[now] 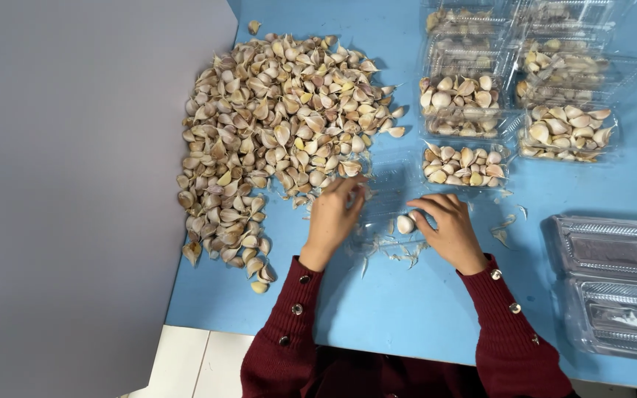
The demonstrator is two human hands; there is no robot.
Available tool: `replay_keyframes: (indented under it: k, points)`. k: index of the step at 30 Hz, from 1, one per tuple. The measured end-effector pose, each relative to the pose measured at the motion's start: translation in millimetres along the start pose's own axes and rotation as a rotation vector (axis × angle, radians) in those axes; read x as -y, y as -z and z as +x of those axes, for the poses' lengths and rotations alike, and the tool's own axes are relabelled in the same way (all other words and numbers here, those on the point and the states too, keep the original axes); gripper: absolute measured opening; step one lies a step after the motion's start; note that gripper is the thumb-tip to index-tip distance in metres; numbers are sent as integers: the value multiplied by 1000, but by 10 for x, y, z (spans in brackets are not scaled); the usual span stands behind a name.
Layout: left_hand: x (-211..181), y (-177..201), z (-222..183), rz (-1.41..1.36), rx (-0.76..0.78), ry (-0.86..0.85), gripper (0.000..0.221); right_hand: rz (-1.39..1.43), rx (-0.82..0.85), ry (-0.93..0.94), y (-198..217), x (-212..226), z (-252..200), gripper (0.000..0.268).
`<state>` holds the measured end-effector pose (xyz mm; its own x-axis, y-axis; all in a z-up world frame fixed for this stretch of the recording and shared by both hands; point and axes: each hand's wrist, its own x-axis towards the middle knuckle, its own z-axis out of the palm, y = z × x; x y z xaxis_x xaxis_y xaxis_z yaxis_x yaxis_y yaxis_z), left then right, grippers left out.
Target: Packing individual garlic cloves from a large pile into clear plastic containers
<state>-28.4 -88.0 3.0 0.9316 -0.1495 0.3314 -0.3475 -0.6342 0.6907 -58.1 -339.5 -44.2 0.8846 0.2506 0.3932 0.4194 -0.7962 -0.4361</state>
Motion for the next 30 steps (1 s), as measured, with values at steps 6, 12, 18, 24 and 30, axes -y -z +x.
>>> replay_keyframes:
  k: [6,12,18,24,30]
  points:
    - [181,432,94,4,-286,224,26,171,-70,14,36,109,107,21]
    - [422,576,76,74,-375,266,30,285,-49,95,19,558,446,21]
    - [702,446,57,86,-230,330,46,272,260,28,-220,1042,940,30]
    - [740,490,33,132,-104,391,44,-7,377,110,-944,1080,981,40]
    - [932,432,58,157,-64,450,31,-62,331,153,-1038,1038,932,40]
